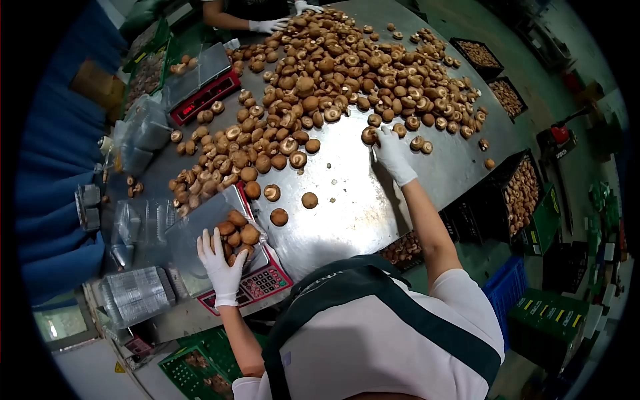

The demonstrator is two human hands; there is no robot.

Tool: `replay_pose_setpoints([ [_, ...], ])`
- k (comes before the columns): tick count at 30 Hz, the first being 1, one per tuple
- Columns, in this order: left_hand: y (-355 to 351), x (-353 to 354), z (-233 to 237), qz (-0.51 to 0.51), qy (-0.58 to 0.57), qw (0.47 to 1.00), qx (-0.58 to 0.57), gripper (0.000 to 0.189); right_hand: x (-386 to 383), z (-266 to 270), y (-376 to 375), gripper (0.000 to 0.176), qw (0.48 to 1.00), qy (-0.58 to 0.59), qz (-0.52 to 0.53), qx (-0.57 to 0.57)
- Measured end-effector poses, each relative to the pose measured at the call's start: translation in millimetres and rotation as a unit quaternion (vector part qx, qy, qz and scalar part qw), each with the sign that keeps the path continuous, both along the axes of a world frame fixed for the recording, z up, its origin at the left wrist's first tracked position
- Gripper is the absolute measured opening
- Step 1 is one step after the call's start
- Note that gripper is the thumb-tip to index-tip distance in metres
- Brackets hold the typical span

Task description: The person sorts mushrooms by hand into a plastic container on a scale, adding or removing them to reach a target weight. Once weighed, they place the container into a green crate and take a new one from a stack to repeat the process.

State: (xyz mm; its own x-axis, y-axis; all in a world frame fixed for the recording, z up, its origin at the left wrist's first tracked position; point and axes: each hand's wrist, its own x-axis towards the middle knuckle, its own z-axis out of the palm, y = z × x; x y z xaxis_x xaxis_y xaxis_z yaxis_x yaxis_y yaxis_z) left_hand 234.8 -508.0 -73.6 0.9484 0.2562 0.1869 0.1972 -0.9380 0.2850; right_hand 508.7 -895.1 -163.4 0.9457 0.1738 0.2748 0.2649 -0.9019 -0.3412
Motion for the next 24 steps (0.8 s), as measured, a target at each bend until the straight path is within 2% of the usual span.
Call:
replay_pose_setpoints([
  [1,-2,1,1,-0.009,-0.003,1.000,-0.013,0.076,15,-17,5,0.025,0.999,-0.012,0.026,-0.019],
  [2,-5,3,4,-0.014,-0.021,1.000,-0.006,0.066,26,-20,8,0.022,0.997,0.012,0.054,-0.062],
  [3,-3,3,1,0.001,-0.019,1.000,-0.002,0.066,36,-26,8,0.020,0.990,0.036,0.086,-0.104],
  [4,1,1,-6,0.010,-0.044,0.999,-0.008,0.058,48,-39,5,0.012,0.988,-0.031,0.106,-0.111],
  [5,6,-2,-7,0.022,-0.071,0.997,-0.011,0.052,49,-26,10,0.009,0.993,0.017,0.106,-0.045],
  [7,4,-7,-3,0.082,-0.130,0.988,-0.017,0.037,41,-5,25,0.018,0.989,-0.005,0.125,0.079],
  [8,6,-11,-6,0.097,-0.143,0.985,-0.027,0.035,31,13,41,0.027,0.980,0.064,0.096,0.164],
  [9,8,-13,-8,0.110,-0.158,0.981,-0.037,0.033,32,7,52,0.032,0.954,0.150,0.101,0.240],
  [11,7,-13,-9,0.123,-0.179,0.975,-0.054,0.031,10,35,84,0.034,0.889,0.300,0.148,0.314],
  [13,5,-11,-7,0.122,-0.184,0.974,-0.059,0.032,-29,65,123,0.035,0.862,0.302,0.216,0.345],
  [17,9,-8,-7,0.106,-0.142,0.984,-0.034,0.033,-101,104,193,0.038,0.813,0.230,0.399,0.355],
  [18,9,-9,-6,0.109,-0.141,0.983,-0.033,0.033,-118,118,205,0.038,0.783,0.303,0.421,0.343],
  [19,8,-10,-4,0.100,-0.129,0.986,-0.022,0.033,-130,107,221,0.039,0.804,0.231,0.464,0.293],
  [20,7,-10,-3,0.091,-0.117,0.989,-0.012,0.032,-141,90,237,0.038,0.835,0.100,0.501,0.205],
  [21,7,-10,-3,0.094,-0.118,0.989,-0.013,0.032,-148,81,247,0.037,0.843,-0.034,0.524,0.112],
  [24,12,-12,-5,0.113,-0.184,0.961,-0.172,0.031,-150,78,255,0.035,0.866,-0.042,0.471,0.166],
])
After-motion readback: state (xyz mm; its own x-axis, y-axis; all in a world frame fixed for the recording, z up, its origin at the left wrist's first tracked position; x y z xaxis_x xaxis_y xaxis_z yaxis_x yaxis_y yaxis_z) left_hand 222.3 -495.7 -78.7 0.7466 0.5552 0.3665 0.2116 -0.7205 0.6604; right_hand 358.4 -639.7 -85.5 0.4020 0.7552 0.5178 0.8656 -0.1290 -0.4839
